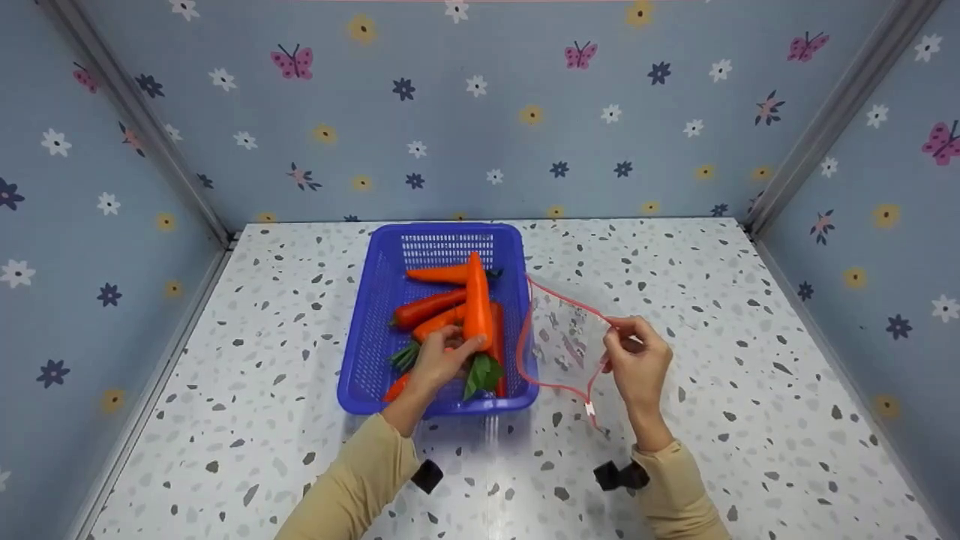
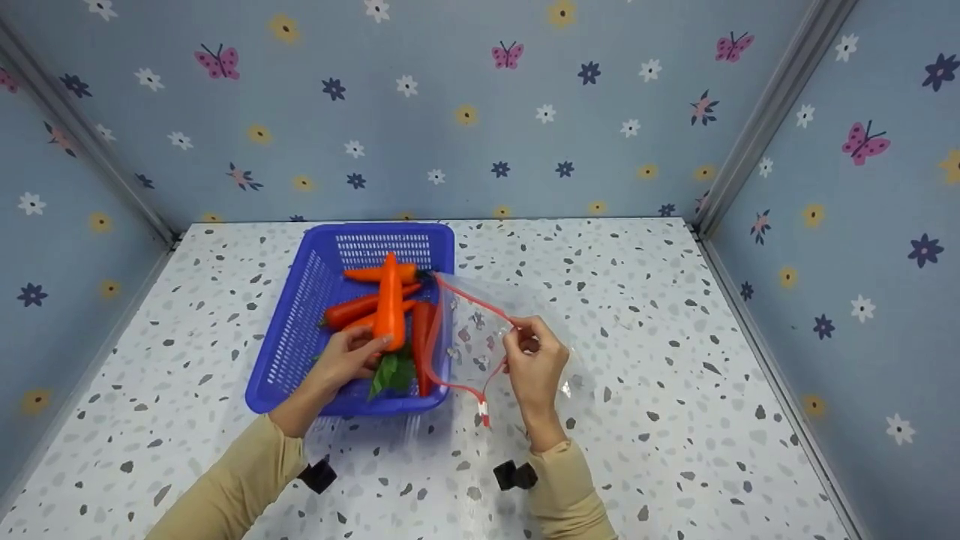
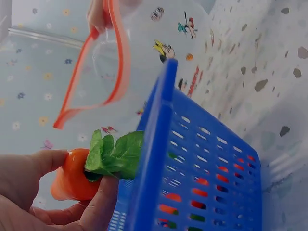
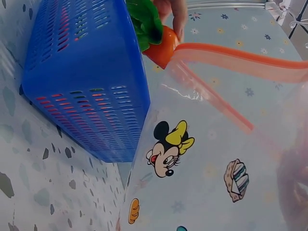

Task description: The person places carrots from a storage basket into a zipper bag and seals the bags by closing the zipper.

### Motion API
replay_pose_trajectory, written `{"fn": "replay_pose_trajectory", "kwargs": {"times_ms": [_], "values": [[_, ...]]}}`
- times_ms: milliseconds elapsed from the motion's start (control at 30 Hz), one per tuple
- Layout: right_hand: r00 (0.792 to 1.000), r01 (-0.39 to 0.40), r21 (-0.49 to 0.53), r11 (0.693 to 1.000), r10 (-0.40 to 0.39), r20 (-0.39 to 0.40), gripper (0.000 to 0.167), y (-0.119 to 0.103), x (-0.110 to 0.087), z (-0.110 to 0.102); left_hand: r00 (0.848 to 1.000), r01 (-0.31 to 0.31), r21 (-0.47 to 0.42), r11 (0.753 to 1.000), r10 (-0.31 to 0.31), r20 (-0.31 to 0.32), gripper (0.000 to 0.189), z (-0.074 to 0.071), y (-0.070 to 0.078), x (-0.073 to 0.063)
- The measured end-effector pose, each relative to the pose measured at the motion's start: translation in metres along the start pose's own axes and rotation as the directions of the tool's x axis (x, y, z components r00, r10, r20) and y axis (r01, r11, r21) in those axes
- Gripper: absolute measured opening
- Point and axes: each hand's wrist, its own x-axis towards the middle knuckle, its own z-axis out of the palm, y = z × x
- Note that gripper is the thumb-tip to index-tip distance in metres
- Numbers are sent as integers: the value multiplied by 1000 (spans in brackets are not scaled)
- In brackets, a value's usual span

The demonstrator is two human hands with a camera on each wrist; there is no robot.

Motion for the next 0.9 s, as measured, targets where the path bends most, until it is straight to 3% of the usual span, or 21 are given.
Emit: {"fn": "replay_pose_trajectory", "kwargs": {"times_ms": [233, 433, 600, 833, 900], "values": [[1000, -15, -15, 1000, 14, -9, 15, -1, 0, 1, 995, -64, 52, 997, 60, 78, 45, 3, 9, -20], [999, -32, -20, 999, 32, -4, 14, 0, 1, 1, 977, -158, 110, 981, 139, 162, 48, 5, 15, -36], [1000, -28, 2, 1000, 28, -1, 13, 2, 1, 1, 965, -152, 122, 981, 120, 234, 46, 7, 20, -46], [1000, -1, 5, 1000, 1, -14, 13, 26, 1, 1, 949, -197, 213, 957, 131, 288, 41, 11, 23, -53], [999, 28, 58, 998, -27, -18, 14, 40, 1, 0, 947, -208, 239, 949, 134, 293, 39, 12, 24, -54]]}}
